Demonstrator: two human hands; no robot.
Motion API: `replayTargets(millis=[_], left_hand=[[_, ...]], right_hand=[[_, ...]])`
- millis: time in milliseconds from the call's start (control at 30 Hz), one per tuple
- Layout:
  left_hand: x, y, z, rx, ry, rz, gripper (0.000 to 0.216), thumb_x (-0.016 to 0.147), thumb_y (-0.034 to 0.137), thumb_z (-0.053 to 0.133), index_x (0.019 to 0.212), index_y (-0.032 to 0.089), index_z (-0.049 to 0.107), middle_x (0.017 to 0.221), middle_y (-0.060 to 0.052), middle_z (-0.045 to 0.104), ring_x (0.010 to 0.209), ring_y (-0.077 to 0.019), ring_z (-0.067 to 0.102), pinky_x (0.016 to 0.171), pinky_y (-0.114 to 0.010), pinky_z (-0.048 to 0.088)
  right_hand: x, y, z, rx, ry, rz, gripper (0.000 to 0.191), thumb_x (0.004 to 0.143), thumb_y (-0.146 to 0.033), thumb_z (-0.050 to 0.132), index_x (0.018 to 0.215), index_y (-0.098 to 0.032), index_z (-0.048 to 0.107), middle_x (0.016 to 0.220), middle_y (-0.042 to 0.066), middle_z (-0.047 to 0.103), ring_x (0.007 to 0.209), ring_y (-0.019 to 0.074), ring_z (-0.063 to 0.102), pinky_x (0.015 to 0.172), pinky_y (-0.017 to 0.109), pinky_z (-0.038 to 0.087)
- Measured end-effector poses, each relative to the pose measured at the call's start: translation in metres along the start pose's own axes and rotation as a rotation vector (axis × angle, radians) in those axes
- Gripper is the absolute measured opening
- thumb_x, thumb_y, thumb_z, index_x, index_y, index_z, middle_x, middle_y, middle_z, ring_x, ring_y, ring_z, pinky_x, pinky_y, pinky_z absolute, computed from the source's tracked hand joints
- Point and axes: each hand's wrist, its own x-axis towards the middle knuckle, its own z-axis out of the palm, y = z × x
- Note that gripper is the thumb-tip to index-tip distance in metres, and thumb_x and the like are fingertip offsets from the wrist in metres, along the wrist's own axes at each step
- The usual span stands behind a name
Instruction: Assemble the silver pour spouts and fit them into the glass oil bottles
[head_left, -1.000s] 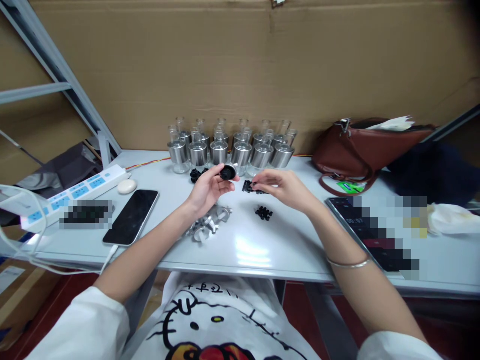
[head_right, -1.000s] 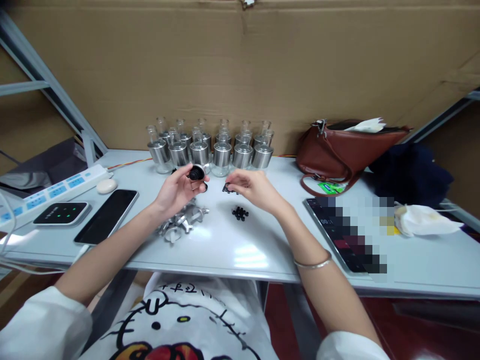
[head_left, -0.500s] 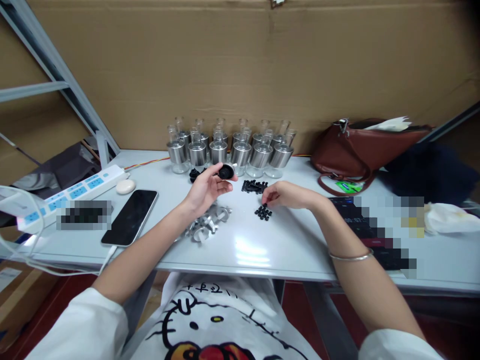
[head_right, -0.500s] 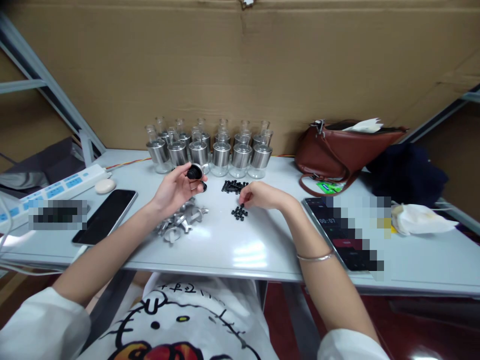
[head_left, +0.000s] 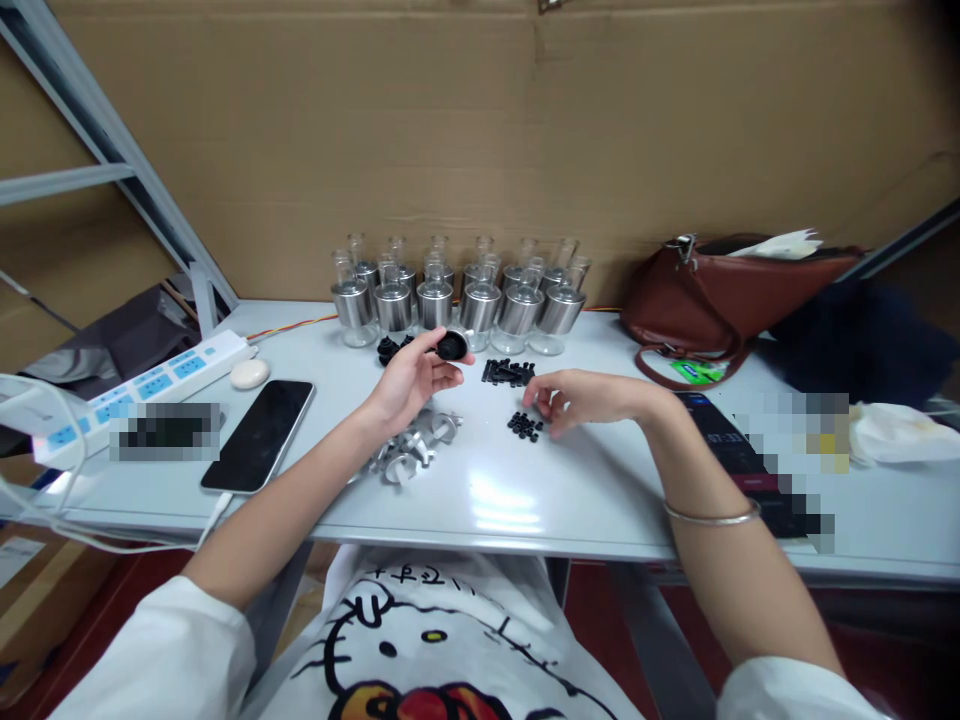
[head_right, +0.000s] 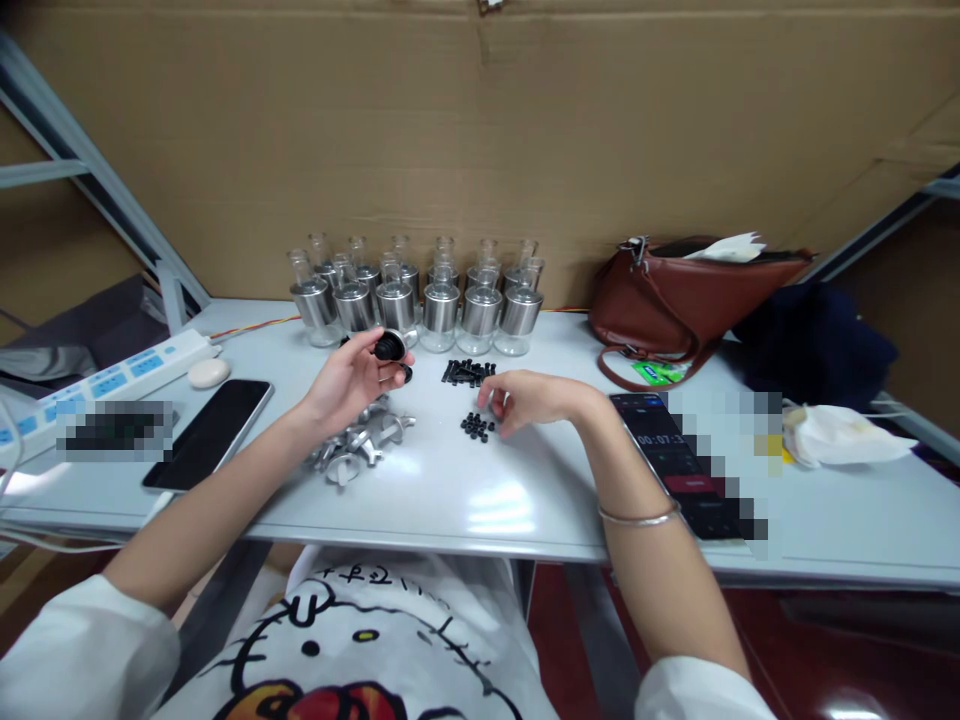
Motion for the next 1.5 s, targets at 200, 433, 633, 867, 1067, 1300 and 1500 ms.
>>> replayTargets(millis=[200, 433, 633, 867, 1067, 1300, 1500], left_hand=[[0.001, 0.0, -0.001, -0.012, -0.001, -0.001, 0.03, 0.073, 0.044, 0.063, 0.073, 0.014, 0.057, 0.074, -0.004, 0.067, 0.059, -0.011, 0.057, 0.069, -0.025, 0.043], [0.0, 0.0, 0.001, 0.0, 0.017, 0.013, 0.031, 0.072, 0.044, 0.065, 0.074, 0.014, 0.057, 0.073, -0.004, 0.067, 0.058, -0.0106, 0.057, 0.068, -0.025, 0.044], [0.0, 0.001, 0.0, 0.016, 0.004, 0.017, 0.031, 0.072, 0.044, 0.065, 0.075, 0.015, 0.057, 0.074, -0.003, 0.067, 0.059, -0.0102, 0.058, 0.069, -0.025, 0.044], [0.0, -0.001, 0.0, 0.026, 0.0, 0.022, 0.03, 0.074, 0.044, 0.062, 0.075, 0.014, 0.057, 0.074, -0.004, 0.067, 0.059, -0.0105, 0.058, 0.069, -0.025, 0.045], [0.001, 0.0, 0.0, 0.016, 0.002, 0.027, 0.029, 0.074, 0.043, 0.062, 0.075, 0.014, 0.056, 0.073, -0.004, 0.067, 0.058, -0.0105, 0.058, 0.068, -0.025, 0.045], [0.001, -0.001, 0.0, 0.017, 0.001, 0.026, 0.031, 0.073, 0.044, 0.063, 0.075, 0.014, 0.056, 0.073, -0.003, 0.067, 0.059, -0.0104, 0.058, 0.069, -0.025, 0.045], [0.0, 0.0, 0.001, 0.016, 0.012, 0.028, 0.03, 0.072, 0.044, 0.064, 0.074, 0.015, 0.056, 0.073, -0.003, 0.067, 0.058, -0.0106, 0.058, 0.068, -0.025, 0.044]], right_hand=[[0.01, -0.006, 0.012, -0.034, 0.052, -0.034, 0.025, 0.057, -0.01, 0.064, 0.081, -0.02, 0.058, 0.065, -0.003, 0.058, 0.06, 0.0128, 0.054, 0.058, 0.025, 0.044], [0.008, -0.009, 0.012, -0.018, 0.037, -0.046, 0.03, 0.059, -0.006, 0.059, 0.086, -0.019, 0.055, 0.066, -0.003, 0.056, 0.06, 0.0123, 0.054, 0.059, 0.024, 0.045], [0.0, -0.011, 0.008, -0.043, -0.017, 0.01, 0.048, 0.055, -0.013, 0.069, 0.1, -0.019, 0.053, 0.082, 0.001, 0.06, 0.071, 0.0154, 0.059, 0.063, 0.025, 0.048], [0.006, -0.02, 0.016, -0.114, 0.032, -0.039, 0.037, 0.057, -0.014, 0.069, 0.092, -0.018, 0.061, 0.083, 0.001, 0.061, 0.067, 0.0135, 0.055, 0.063, 0.025, 0.047], [0.01, -0.023, 0.017, -0.126, 0.033, 0.001, 0.031, 0.059, -0.013, 0.068, 0.09, -0.017, 0.062, 0.074, -0.001, 0.059, 0.066, 0.0145, 0.054, 0.063, 0.026, 0.045], [0.009, -0.022, 0.016, -0.166, 0.053, -0.18, 0.04, 0.059, -0.022, 0.075, 0.098, -0.018, 0.064, 0.102, 0.005, 0.056, 0.087, 0.0177, 0.054, 0.08, 0.03, 0.046], [0.01, -0.026, 0.019, -0.199, -0.033, -0.23, 0.031, 0.062, -0.011, 0.068, 0.093, -0.019, 0.066, 0.098, 0.005, 0.056, 0.094, 0.0197, 0.054, 0.088, 0.032, 0.043]])
